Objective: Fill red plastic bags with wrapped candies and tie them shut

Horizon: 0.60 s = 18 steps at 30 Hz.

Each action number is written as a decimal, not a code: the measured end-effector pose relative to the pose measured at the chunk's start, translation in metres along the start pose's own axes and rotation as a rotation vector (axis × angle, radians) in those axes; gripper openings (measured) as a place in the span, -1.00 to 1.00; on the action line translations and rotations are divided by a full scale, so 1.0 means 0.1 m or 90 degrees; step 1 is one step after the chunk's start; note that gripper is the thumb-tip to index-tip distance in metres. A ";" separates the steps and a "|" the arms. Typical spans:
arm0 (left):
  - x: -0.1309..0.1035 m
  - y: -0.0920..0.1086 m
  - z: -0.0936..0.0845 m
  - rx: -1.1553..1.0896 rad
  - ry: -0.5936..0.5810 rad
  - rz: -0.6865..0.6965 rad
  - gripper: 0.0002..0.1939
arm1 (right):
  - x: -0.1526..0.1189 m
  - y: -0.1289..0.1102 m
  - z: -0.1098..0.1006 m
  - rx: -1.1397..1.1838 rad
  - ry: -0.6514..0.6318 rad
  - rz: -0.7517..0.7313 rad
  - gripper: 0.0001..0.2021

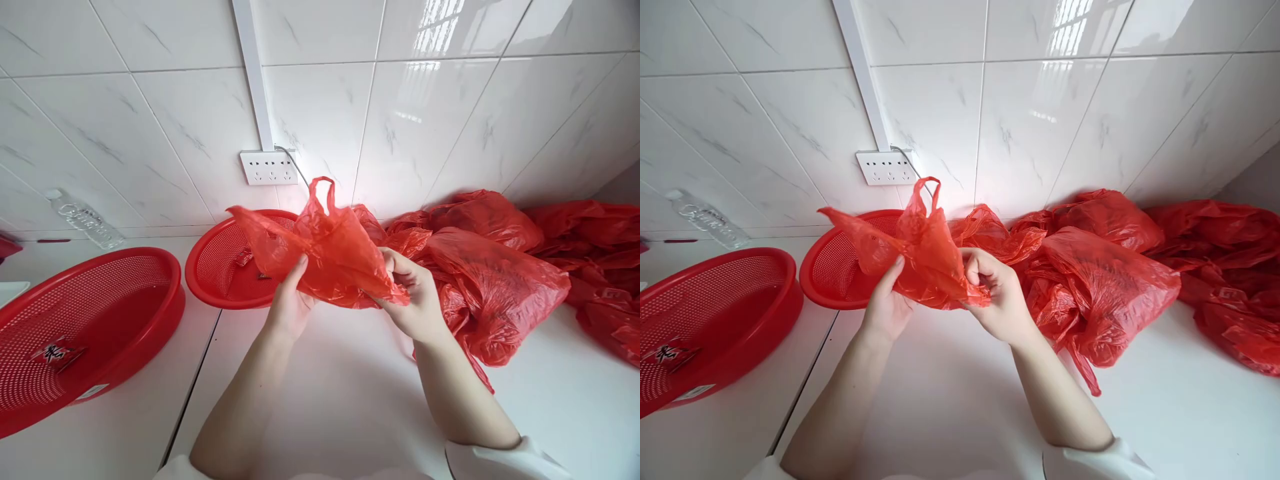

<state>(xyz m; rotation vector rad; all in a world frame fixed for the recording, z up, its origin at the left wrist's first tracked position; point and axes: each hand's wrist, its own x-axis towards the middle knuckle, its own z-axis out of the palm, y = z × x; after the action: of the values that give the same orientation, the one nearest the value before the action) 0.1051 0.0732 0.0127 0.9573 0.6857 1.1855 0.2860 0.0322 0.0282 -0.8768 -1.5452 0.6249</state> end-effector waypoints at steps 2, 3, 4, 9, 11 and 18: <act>0.05 0.05 -0.04 -0.044 0.101 0.025 -0.69 | -0.01 0.03 -0.11 -0.017 0.013 0.002 -0.68; 0.08 0.09 -0.09 -0.041 0.140 0.026 -0.75 | -0.01 0.04 -0.20 -0.047 0.034 -0.006 -0.68; 0.10 0.14 -0.14 -0.032 0.172 0.024 -0.80 | -0.02 0.04 -0.31 -0.090 0.053 -0.017 -0.69; 0.11 0.35 -0.37 0.042 0.218 0.106 -0.78 | -0.15 -0.08 -0.90 -0.378 -0.158 0.092 -0.87; 0.06 0.41 -0.41 0.146 0.172 0.169 -0.82 | -0.21 -0.13 -1.04 -0.415 -0.282 0.170 -0.79; -0.06 0.52 -0.39 0.506 -0.261 0.164 -0.86 | -0.05 -0.01 -0.56 -0.193 -0.166 0.067 -0.79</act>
<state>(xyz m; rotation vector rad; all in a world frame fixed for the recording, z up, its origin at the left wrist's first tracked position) 0.0464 0.0813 0.0412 1.9409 0.7184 0.8807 0.3409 0.0229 0.0349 -1.1458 -1.8705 0.6060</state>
